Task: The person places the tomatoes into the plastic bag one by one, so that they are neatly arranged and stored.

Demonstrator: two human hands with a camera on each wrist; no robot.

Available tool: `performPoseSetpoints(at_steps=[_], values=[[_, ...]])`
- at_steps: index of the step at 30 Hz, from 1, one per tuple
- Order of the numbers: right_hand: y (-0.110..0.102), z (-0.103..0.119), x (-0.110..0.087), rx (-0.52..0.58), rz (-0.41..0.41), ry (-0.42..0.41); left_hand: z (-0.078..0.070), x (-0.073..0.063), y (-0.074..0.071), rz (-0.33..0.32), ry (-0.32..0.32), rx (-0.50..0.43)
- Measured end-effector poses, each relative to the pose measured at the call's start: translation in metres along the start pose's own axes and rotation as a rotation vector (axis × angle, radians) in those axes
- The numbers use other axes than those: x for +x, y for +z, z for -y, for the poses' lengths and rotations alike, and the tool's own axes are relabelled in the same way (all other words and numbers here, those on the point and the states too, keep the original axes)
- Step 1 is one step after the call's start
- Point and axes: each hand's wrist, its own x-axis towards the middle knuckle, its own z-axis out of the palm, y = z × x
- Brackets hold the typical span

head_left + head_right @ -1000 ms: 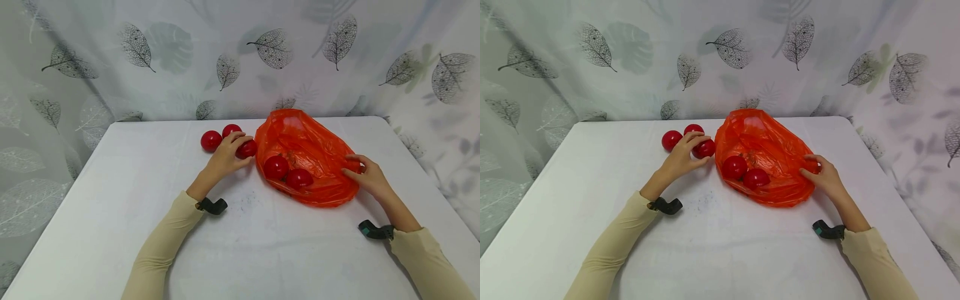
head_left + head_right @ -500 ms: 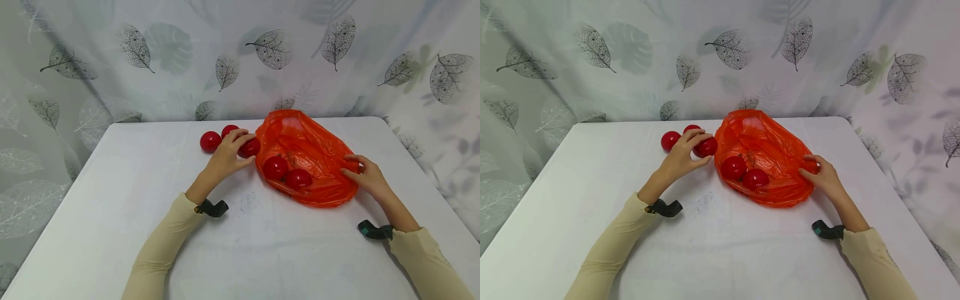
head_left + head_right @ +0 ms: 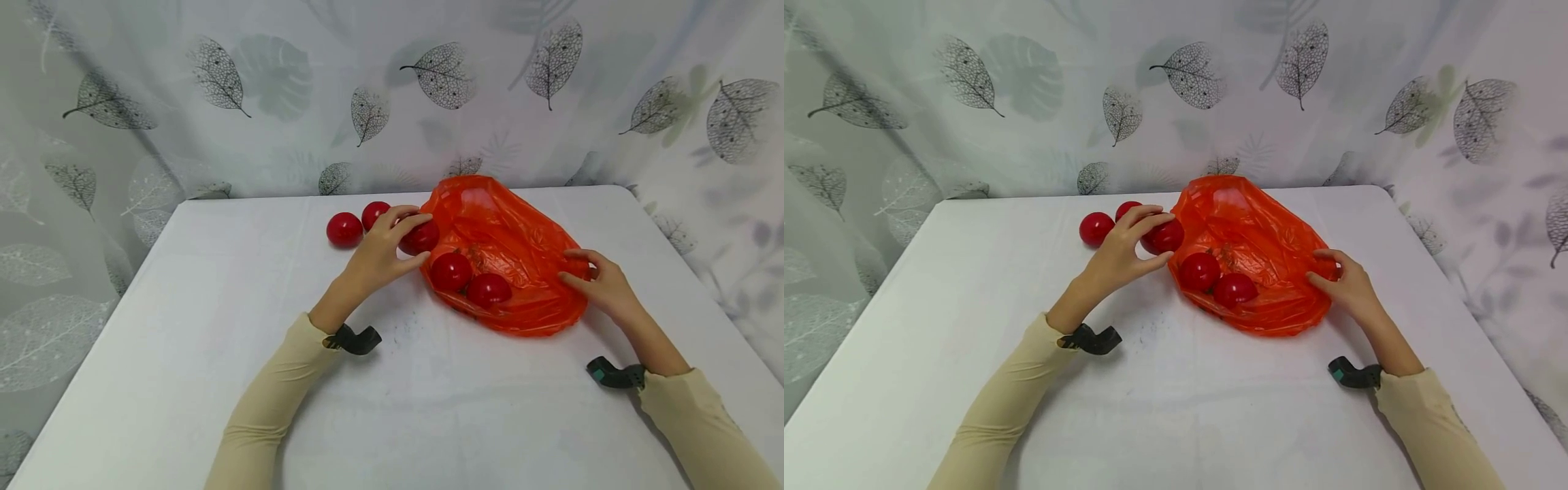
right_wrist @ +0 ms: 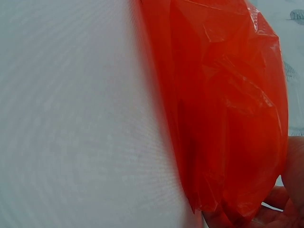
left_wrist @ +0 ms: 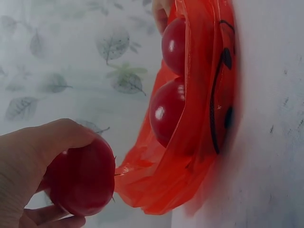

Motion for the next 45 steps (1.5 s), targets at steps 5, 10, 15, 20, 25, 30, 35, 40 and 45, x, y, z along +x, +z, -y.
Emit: performPoseSetpoints(at_steps=[5, 10, 15, 20, 25, 30, 35, 40, 45], values=[[0.000, 0.000, 0.000, 0.008, -0.005, -0.009, -0.002, 0.003, 0.001, -0.002, 0.025, -0.003], [0.000, 0.000, -0.001, 0.012, -0.013, -0.010, -0.004, 0.006, 0.003, -0.005, 0.056, 0.007], [0.000, 0.001, 0.000, 0.013, -0.013, -0.007, -0.007, 0.011, 0.003, -0.007, 0.074, 0.001], [0.000, 0.001, 0.000, 0.009, -0.010, -0.010, -0.010, 0.016, 0.006, -0.015, 0.101, -0.015], [-0.001, 0.001, 0.000, 0.027, -0.007, -0.014, -0.016, 0.019, 0.012, 0.010, 0.112, -0.039], [-0.001, 0.001, 0.000, 0.035, -0.010, -0.016, -0.018, 0.022, 0.020, 0.034, 0.122, -0.058], [0.000, 0.000, 0.001, 0.035, -0.008, -0.012, -0.017, 0.025, 0.028, 0.064, 0.105, -0.070], [0.000, 0.000, 0.000, 0.033, -0.005, -0.003, -0.015, 0.028, 0.036, 0.086, 0.083, -0.086], [0.000, 0.001, -0.001, 0.040, -0.012, -0.013, -0.014, 0.030, 0.040, 0.117, 0.037, -0.074]])
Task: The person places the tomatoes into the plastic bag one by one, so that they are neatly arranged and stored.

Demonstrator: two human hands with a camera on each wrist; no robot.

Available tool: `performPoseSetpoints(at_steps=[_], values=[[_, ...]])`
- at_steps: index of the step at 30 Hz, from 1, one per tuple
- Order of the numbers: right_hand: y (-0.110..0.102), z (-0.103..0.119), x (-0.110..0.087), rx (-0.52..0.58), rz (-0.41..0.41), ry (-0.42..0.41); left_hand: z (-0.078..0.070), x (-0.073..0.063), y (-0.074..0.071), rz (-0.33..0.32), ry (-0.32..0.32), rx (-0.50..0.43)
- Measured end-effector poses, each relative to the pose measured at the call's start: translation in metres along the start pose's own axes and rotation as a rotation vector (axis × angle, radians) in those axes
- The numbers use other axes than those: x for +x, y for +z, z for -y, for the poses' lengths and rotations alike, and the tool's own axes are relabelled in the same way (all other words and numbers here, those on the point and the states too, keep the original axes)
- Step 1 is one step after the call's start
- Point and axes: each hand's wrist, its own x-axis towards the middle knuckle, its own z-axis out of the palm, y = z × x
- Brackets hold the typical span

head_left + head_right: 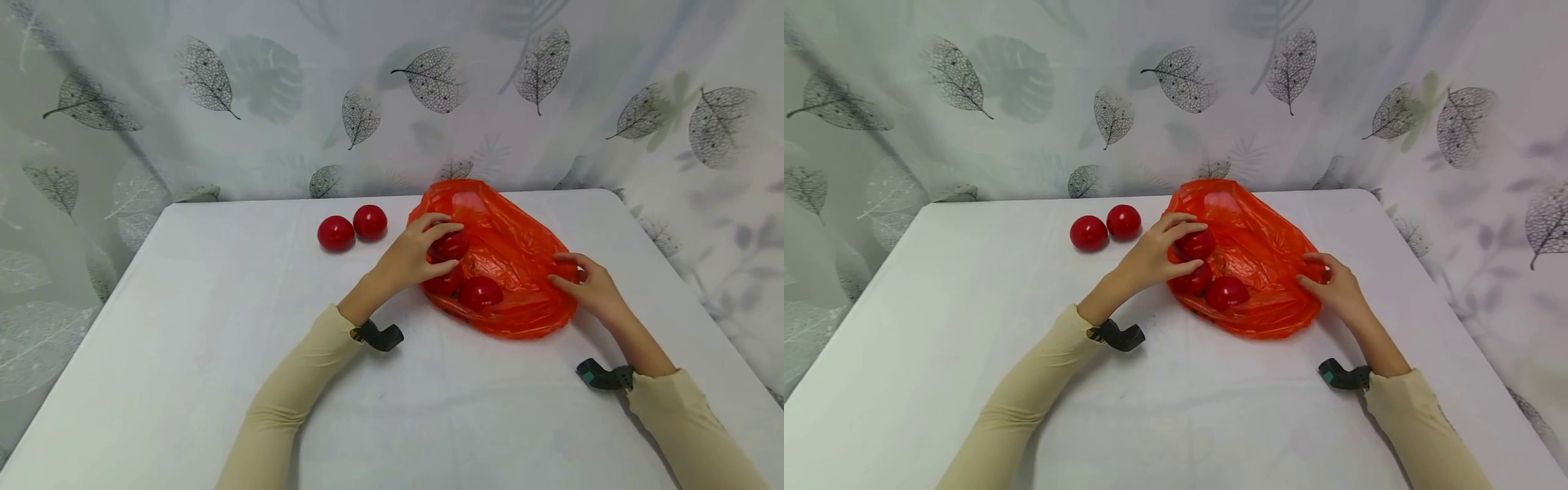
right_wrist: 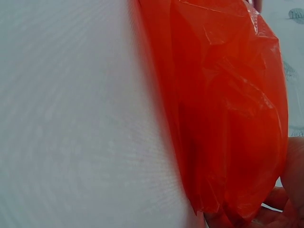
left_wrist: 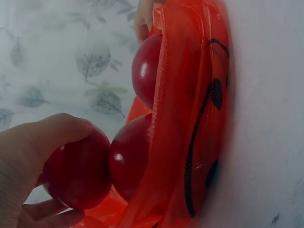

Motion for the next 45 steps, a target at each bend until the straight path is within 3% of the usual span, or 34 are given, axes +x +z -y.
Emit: performPoseSetpoints(at_steps=[9, 21, 45], values=[[0.005, 0.002, 0.001, -0.007, 0.006, 0.014, 0.010, -0.001, -0.002, 0.002, -0.098, 0.048], [0.003, -0.001, -0.004, -0.007, -0.002, 0.011, 0.021, 0.005, 0.006, 0.021, -0.143, 0.011], [0.003, 0.001, -0.001, -0.034, 0.006, -0.003, 0.043, -0.002, 0.013, 0.102, -0.277, -0.010]])
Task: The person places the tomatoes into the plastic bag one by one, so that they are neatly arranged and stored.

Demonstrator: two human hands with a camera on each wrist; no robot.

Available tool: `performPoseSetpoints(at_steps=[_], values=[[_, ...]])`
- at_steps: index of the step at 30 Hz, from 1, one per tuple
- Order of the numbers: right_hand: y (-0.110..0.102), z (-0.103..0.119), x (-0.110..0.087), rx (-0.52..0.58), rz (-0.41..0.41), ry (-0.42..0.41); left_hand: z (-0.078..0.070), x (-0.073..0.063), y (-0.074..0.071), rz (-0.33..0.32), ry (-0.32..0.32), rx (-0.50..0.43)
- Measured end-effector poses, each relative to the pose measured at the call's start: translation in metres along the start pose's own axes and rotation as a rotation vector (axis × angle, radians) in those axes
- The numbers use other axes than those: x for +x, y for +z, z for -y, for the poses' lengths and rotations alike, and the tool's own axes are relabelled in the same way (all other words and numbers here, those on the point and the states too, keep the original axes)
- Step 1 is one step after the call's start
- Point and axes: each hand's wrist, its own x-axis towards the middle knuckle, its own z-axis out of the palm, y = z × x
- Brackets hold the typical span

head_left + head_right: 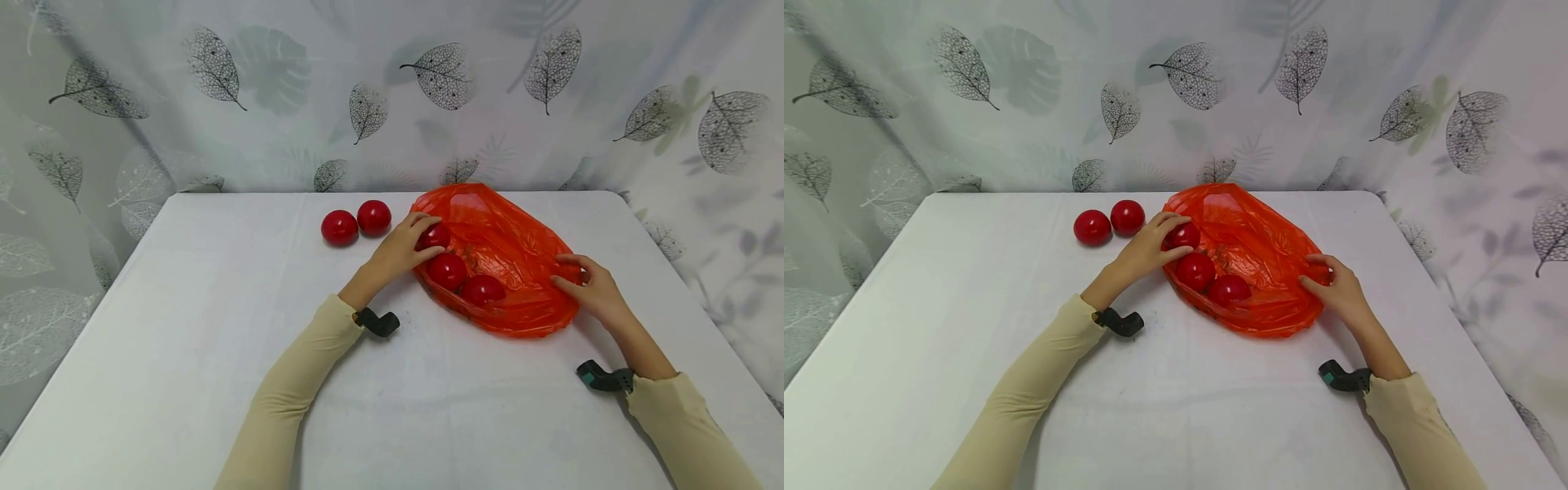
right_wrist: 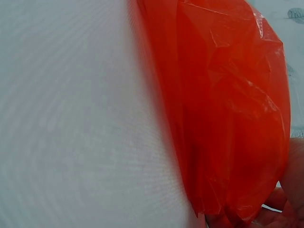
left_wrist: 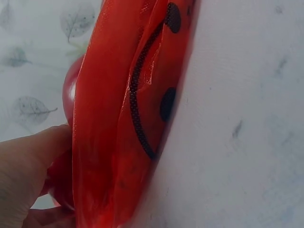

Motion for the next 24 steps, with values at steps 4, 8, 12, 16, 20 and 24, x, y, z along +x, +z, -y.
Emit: performPoseSetpoints(at_steps=[4, 8, 12, 16, 20, 24], values=[[0.0007, 0.0004, 0.0008, 0.003, 0.002, 0.001, 0.0031, 0.0002, 0.0003, 0.015, -0.020, -0.004], [0.0013, 0.0002, 0.0013, 0.004, 0.005, 0.008, 0.0057, 0.0002, 0.0001, 0.029, -0.045, -0.001], [0.0020, 0.0002, 0.0018, 0.012, 0.006, 0.004, 0.0081, 0.0003, -0.0002, 0.039, -0.054, -0.002], [0.0016, 0.0010, 0.0018, 0.012, 0.007, -0.003, 0.0095, 0.0005, -0.0006, 0.039, -0.057, -0.002], [0.0006, 0.0015, 0.0007, 0.012, 0.010, 0.003, 0.0096, 0.0009, -0.0005, 0.050, -0.065, 0.000], [0.0003, 0.0009, -0.0010, 0.012, 0.013, 0.010, 0.0092, 0.0001, 0.0001, 0.063, -0.068, 0.003]])
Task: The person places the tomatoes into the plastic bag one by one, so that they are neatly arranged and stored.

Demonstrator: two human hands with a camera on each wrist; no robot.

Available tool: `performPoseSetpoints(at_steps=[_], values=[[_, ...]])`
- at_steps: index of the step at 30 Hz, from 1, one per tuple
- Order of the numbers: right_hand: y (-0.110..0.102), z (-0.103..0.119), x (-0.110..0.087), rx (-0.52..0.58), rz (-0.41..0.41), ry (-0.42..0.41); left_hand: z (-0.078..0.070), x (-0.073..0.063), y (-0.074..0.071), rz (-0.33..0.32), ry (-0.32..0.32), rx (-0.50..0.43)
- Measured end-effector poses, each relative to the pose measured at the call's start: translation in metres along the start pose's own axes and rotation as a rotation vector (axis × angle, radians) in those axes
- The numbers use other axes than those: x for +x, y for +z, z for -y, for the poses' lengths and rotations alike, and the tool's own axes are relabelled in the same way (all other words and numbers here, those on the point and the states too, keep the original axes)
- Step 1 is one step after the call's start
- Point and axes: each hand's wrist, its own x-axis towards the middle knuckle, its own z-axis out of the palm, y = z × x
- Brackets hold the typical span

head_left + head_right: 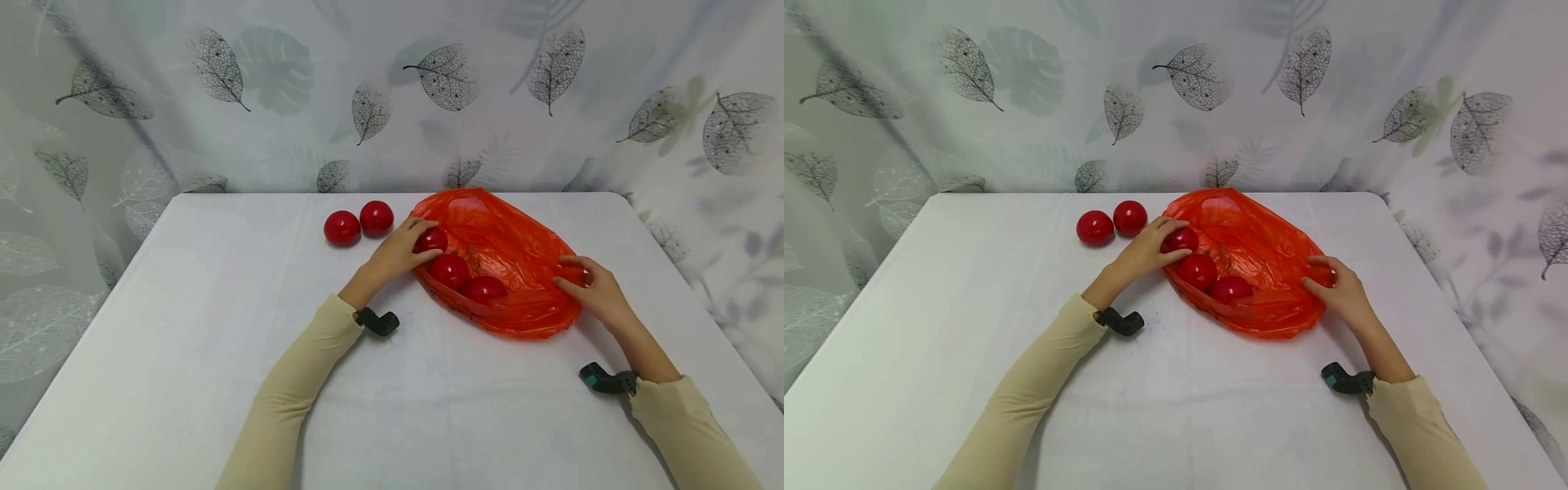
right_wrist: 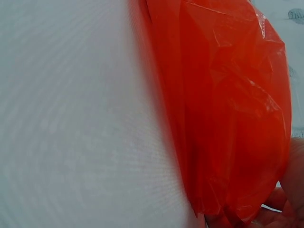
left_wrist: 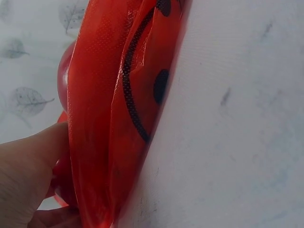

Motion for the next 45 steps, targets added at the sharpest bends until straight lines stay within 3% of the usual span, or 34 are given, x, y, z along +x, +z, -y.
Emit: performPoseSetpoints(at_steps=[30, 37, 45], values=[[0.002, -0.001, -0.001, -0.002, 0.001, -0.004, 0.001, -0.004, 0.000, 0.000, 0.038, 0.002], [0.003, -0.002, -0.002, -0.004, 0.004, -0.013, 0.002, -0.007, -0.001, -0.026, 0.063, -0.001], [0.003, -0.001, -0.003, -0.011, -0.008, -0.013, 0.004, -0.010, -0.008, -0.099, 0.127, -0.043]])
